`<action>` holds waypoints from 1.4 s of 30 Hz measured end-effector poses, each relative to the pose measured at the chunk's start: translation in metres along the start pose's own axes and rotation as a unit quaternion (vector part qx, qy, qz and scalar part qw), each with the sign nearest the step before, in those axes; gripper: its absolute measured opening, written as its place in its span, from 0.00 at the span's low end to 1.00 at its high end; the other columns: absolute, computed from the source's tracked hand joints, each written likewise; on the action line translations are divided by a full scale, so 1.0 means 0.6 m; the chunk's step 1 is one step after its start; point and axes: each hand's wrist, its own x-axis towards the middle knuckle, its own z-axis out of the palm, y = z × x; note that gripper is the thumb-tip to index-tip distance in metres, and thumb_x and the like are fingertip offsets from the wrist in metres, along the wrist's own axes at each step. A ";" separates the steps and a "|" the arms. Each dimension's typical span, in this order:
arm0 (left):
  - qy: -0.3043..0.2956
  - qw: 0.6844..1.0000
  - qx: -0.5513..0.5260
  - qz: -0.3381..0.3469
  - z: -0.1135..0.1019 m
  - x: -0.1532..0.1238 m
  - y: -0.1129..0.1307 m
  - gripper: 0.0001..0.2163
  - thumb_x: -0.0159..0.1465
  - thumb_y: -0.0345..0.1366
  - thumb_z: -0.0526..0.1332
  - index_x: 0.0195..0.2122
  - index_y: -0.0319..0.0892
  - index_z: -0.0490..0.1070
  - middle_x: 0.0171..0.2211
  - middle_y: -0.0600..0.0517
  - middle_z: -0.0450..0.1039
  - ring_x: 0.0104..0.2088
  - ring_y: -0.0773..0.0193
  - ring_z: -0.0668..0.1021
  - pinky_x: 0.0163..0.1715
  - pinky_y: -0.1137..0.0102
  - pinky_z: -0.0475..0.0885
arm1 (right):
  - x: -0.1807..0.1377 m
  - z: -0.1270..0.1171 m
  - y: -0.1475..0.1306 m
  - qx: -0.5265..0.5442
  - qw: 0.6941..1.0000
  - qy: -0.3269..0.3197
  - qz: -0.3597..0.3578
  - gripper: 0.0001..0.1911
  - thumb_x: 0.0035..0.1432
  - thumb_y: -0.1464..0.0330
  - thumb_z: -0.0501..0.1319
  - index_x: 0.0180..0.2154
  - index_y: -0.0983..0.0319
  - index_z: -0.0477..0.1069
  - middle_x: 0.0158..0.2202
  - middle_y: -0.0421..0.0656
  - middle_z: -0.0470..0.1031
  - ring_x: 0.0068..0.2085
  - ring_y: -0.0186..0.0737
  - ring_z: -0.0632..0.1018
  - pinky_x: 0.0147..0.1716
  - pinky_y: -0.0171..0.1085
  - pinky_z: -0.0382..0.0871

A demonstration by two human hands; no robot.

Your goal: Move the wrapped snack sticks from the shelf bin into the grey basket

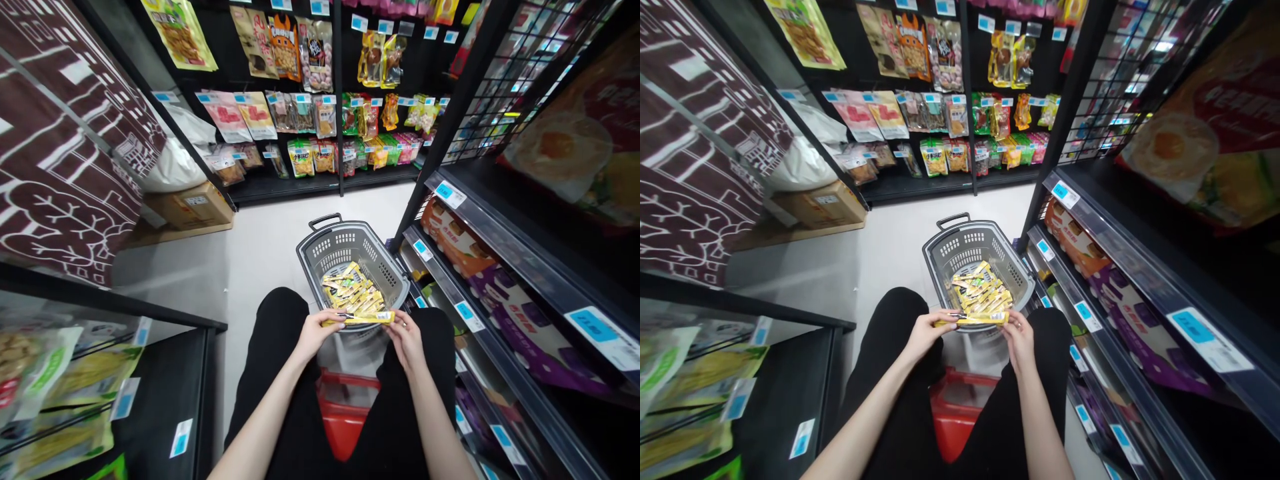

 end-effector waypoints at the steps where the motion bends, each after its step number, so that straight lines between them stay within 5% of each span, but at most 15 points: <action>1: -0.001 1.000 0.000 0.000 0.000 0.000 -0.001 0.06 0.45 0.33 0.69 0.25 0.40 0.79 0.37 0.44 0.79 0.42 0.53 0.78 0.48 0.61 0.70 | 0.000 0.000 0.000 0.001 1.000 0.001 -0.003 0.13 0.40 0.70 0.67 0.33 0.60 0.74 0.30 0.40 0.75 0.33 0.40 0.77 0.40 0.44 0.72; 9: 0.000 1.000 -0.016 -0.017 -0.003 0.003 -0.001 0.07 0.45 0.34 0.69 0.25 0.38 0.78 0.38 0.43 0.78 0.42 0.53 0.78 0.47 0.60 0.70 | -0.007 0.003 -0.006 -0.014 1.000 -0.002 -0.025 0.19 0.41 0.68 0.68 0.40 0.60 0.75 0.28 0.37 0.72 0.30 0.32 0.73 0.38 0.35 0.70; 18: -0.005 0.997 -0.052 -0.055 0.004 0.003 0.002 0.13 0.42 0.41 0.71 0.23 0.37 0.76 0.38 0.43 0.78 0.36 0.53 0.79 0.35 0.61 0.77 | -0.011 0.007 -0.007 -0.054 0.997 -0.052 -0.036 0.23 0.42 0.68 0.67 0.45 0.61 0.72 0.43 0.46 0.76 0.48 0.45 0.74 0.50 0.45 0.64; 32: -0.009 0.997 -0.044 -0.060 0.004 0.002 0.000 0.11 0.41 0.38 0.71 0.23 0.37 0.78 0.38 0.43 0.78 0.40 0.51 0.78 0.41 0.61 0.74 | -0.010 -0.001 0.008 -0.113 0.989 -0.020 -0.095 0.19 0.49 0.62 0.65 0.43 0.62 0.70 0.45 0.48 0.74 0.49 0.47 0.73 0.48 0.43 0.66; 37: -0.013 0.996 -0.053 -0.071 0.007 0.001 0.001 0.14 0.42 0.42 0.71 0.24 0.36 0.78 0.39 0.42 0.78 0.34 0.53 0.80 0.34 0.60 0.77 | -0.009 0.000 0.007 -0.111 0.990 -0.018 -0.084 0.19 0.48 0.61 0.65 0.42 0.62 0.70 0.44 0.48 0.75 0.46 0.48 0.76 0.45 0.43 0.70; 42: -0.025 0.998 -0.018 -0.050 0.006 0.000 0.005 0.09 0.42 0.36 0.70 0.24 0.39 0.79 0.36 0.45 0.79 0.39 0.52 0.79 0.41 0.60 0.74 | -0.003 0.004 0.011 -0.086 0.995 -0.013 -0.054 0.23 0.47 0.58 0.65 0.43 0.62 0.72 0.41 0.48 0.77 0.40 0.48 0.78 0.42 0.47 0.73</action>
